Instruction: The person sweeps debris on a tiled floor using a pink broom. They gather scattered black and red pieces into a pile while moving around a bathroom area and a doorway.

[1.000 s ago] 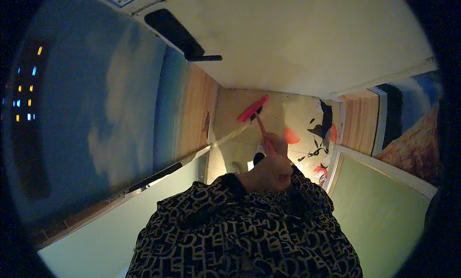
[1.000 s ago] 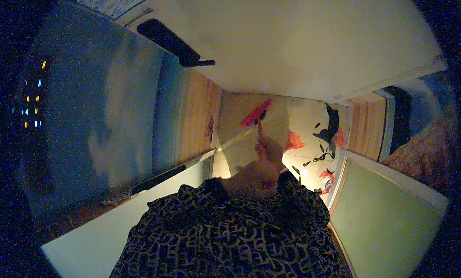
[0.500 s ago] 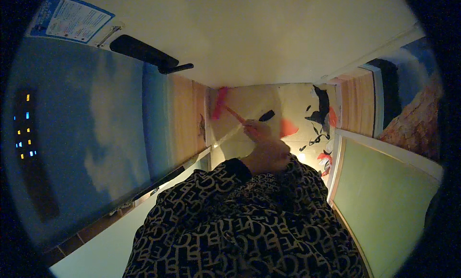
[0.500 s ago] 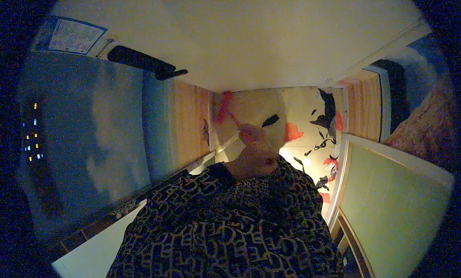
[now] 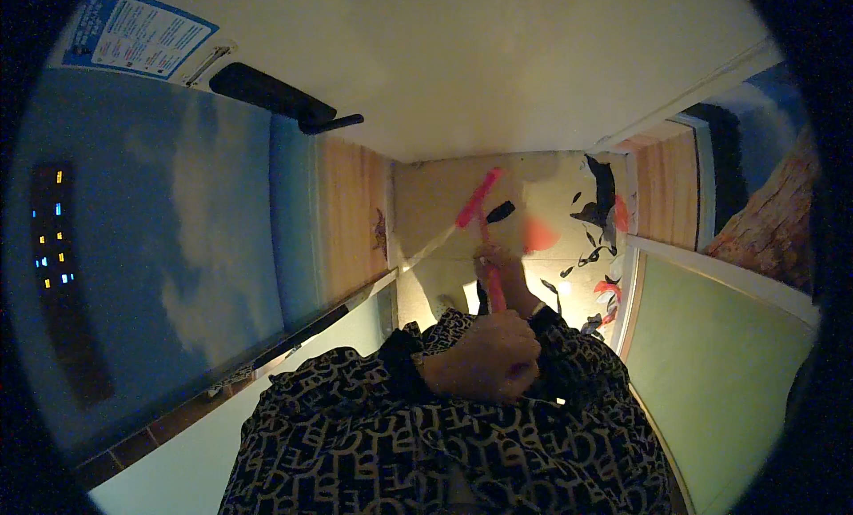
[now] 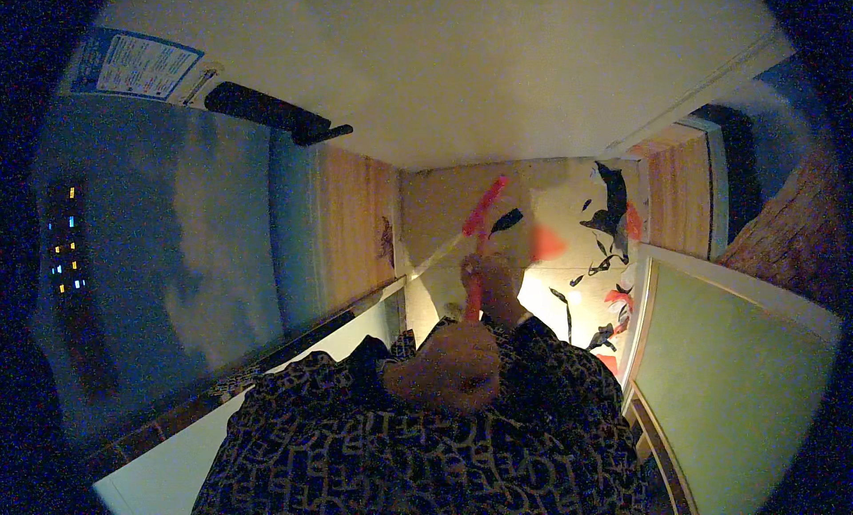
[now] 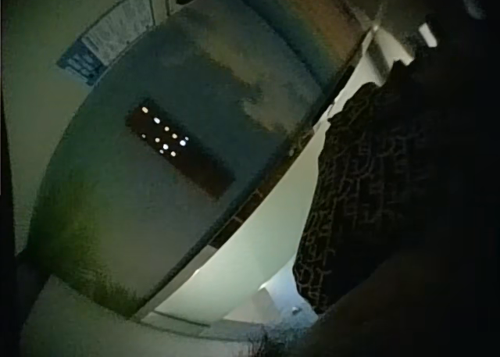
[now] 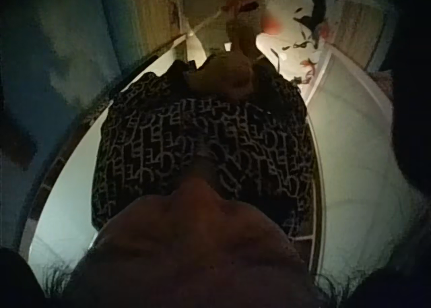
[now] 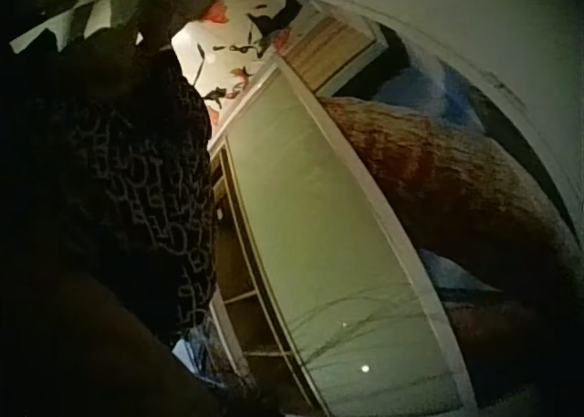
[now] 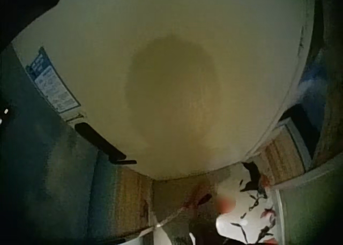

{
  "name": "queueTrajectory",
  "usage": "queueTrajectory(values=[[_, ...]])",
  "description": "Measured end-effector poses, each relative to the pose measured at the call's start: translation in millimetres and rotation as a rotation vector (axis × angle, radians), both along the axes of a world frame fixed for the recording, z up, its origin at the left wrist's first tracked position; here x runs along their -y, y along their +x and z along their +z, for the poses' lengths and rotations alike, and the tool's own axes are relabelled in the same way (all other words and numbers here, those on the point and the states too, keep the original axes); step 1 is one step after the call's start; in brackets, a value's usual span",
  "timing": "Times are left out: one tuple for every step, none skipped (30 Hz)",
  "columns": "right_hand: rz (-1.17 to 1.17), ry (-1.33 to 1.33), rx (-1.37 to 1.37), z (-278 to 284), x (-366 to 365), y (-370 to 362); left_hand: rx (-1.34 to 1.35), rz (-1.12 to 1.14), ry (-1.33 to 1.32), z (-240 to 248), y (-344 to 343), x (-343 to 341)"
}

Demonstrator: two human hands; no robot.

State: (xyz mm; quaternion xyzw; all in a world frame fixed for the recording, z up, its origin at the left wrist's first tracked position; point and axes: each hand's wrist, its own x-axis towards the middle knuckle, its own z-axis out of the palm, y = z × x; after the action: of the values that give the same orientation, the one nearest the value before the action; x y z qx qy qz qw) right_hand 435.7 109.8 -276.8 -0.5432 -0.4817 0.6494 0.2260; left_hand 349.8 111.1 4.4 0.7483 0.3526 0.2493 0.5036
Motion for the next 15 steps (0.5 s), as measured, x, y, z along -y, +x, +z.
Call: queueTrajectory(values=[[0.012, -0.157, -0.241, -10.2, -3.0, -10.2, -0.039, 0.047, 0.005, -3.7, -3.5, 3.3], [0.053, -0.163, -0.340, -18.3, -3.5, -22.5, -0.080, 0.093, 0.012, -9.6, -7.8, 6.3], [0.092, -0.176, -0.439, -26.0, -3.1, -34.8, -0.119, 0.138, 0.019, -17.2, -13.0, 9.0], [0.173, -0.042, -0.401, -31.2, -0.3, -52.4, -0.163, 0.154, 0.024, -26.5, -16.7, 13.2], [0.221, -0.001, -0.400, -36.9, 3.4, -61.0, -0.200, 0.168, 0.027, -43.4, -19.2, 18.1], [0.263, 0.042, -0.399, -42.6, 6.5, -70.7, -0.237, 0.180, 0.031, -58.1, -22.0, 22.6], [0.286, 0.043, -0.414, -44.4, 7.9, -78.6, -0.246, 0.149, 0.021, -69.0, -25.3, 25.7], [0.292, 0.007, -0.421, -44.1, 10.3, -82.5, -0.244, 0.119, 0.011, -79.5, -31.9, 27.0], [0.265, -0.095, -0.436, -43.0, 13.8, -85.3, -0.243, 0.087, 0.001, -87.2, -37.9, 29.9], [0.212, -0.227, -0.453, -39.0, 15.8, -86.2, -0.189, 0.105, -0.008, -86.4, -42.6, 29.3], [0.146, -0.362, -0.458, -33.4, 18.8, -84.8, -0.133, 0.130, -0.018, -81.1, -46.2, 30.7], [0.083, -0.453, -0.461, -27.2, 22.3, -82.9, -0.077, 0.156, -0.027, -74.2, -50.4, 34.0], [0.040, -0.503, -0.458, -18.5, 22.5, -85.4, -0.056, 0.167, -0.011, -67.5, -61.4, 35.4], [-0.010, -0.532, -0.464, -8.0, 26.5, -79.7, -0.038, 0.159, 0.006, -60.2, -66.5, 38.1], [-0.045, -0.536, -0.475, 1.7, 28.4, -79.2, -0.020, 0.152, 0.023, -54.5, -72.7, 41.9]])
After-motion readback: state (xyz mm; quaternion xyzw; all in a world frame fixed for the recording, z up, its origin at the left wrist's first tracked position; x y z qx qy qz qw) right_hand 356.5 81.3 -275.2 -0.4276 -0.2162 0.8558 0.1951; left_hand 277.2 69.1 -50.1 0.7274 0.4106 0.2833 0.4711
